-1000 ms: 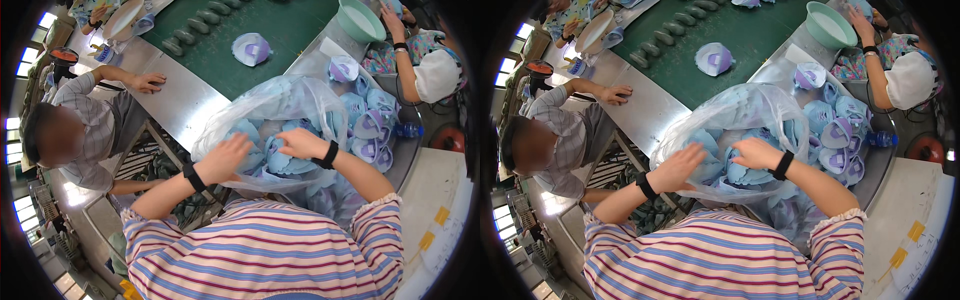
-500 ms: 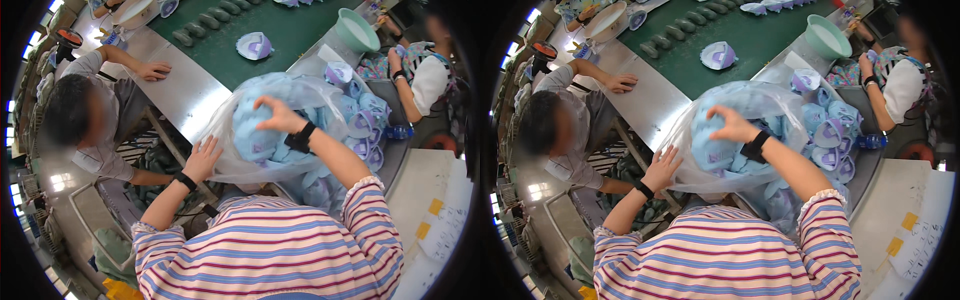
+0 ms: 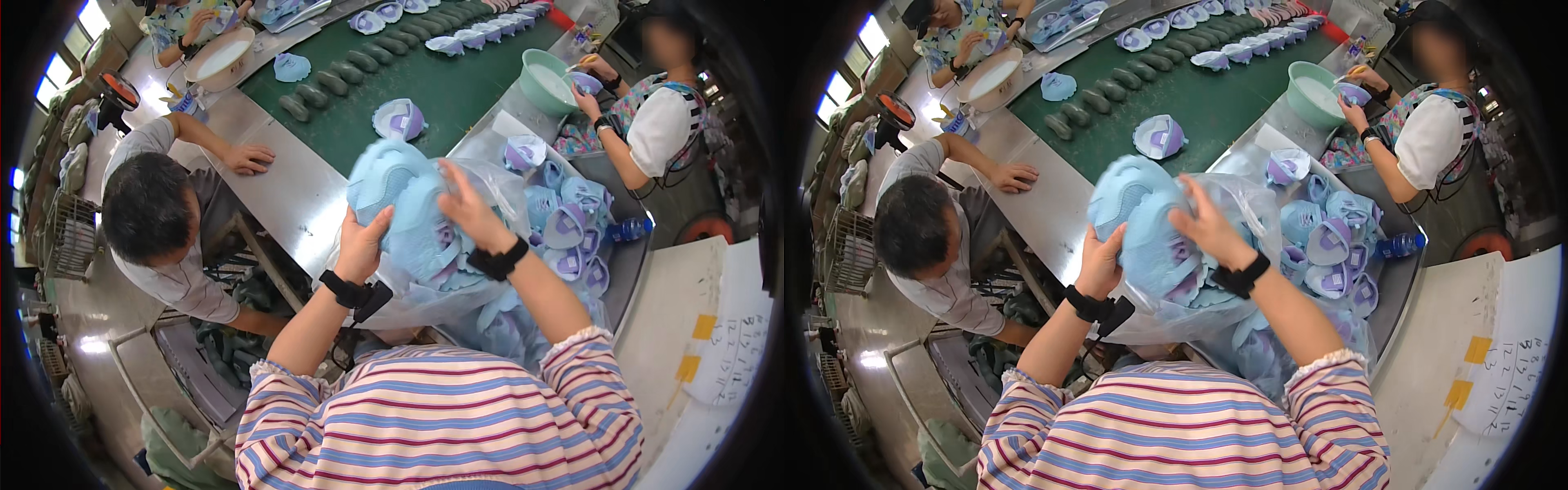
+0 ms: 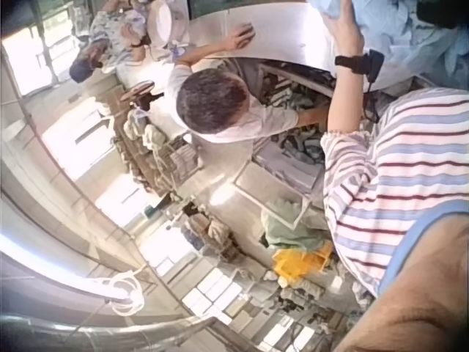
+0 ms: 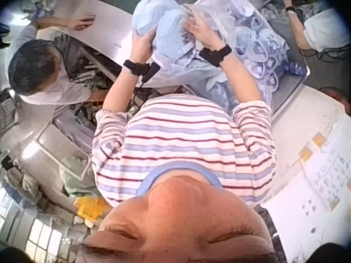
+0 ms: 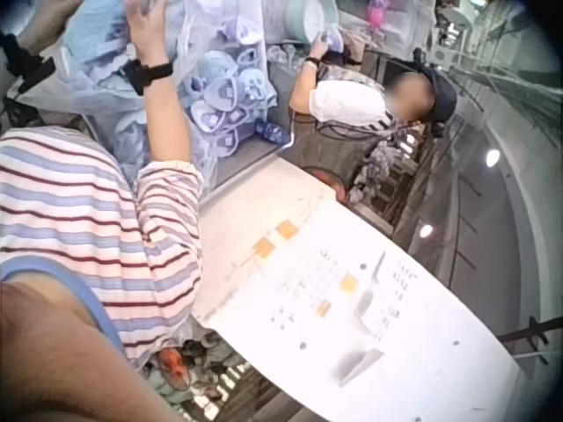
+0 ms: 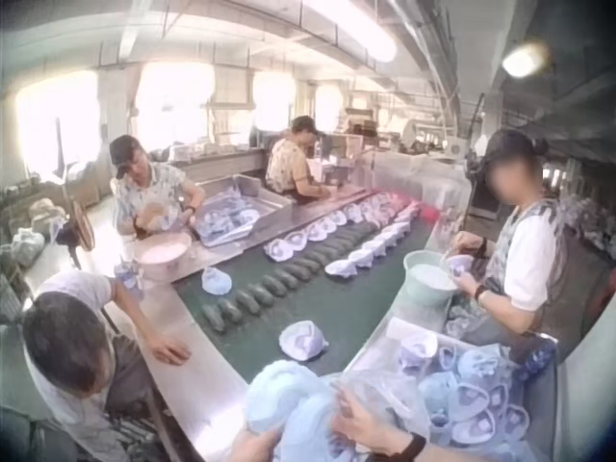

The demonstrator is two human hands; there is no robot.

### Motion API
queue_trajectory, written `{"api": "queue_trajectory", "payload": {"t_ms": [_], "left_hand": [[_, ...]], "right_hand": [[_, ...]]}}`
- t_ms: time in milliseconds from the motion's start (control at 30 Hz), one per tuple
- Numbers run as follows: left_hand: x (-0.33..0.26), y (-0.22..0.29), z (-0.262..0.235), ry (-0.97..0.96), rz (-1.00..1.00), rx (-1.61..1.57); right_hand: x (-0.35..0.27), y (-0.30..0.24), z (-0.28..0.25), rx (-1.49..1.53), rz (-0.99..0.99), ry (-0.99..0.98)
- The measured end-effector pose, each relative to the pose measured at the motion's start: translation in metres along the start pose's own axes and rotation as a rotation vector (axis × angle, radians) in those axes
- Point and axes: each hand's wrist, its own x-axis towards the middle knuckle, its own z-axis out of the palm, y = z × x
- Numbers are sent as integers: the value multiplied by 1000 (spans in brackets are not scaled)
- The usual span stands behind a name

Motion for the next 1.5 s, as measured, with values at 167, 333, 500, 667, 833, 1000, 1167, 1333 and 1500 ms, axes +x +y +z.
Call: {"api": "queue_trajectory", "payload": {"t_ms": [167, 333, 500, 667, 833, 1000, 1167, 1333, 1500], "left_hand": [[24, 19, -3, 119, 234, 91], [32, 41, -15, -22, 112, 76], [30, 13, 13, -57, 19, 51], [37, 19, 18, 152, 132, -179], [41, 23, 21, -8, 147, -132], [111, 14, 2, -74, -4, 400], [192, 18, -7, -154, -155, 320], [193, 11, -50, 30, -272, 876], [88, 20, -25, -994, -703, 716]], "right_hand": [[-39, 16, -1, -239, -13, -178], [-19, 0, -60, 293, -54, -326], [8, -12, -4, -422, -478, -18], [-6, 16, 13, -556, -848, 132], [5, -7, 11, -265, -526, 201], [85, -39, -45, 129, 75, -213], [181, -8, -118, 229, 302, -8], [179, 40, -118, -92, 64, 621], [72, -2, -58, -114, 367, -822]]}}
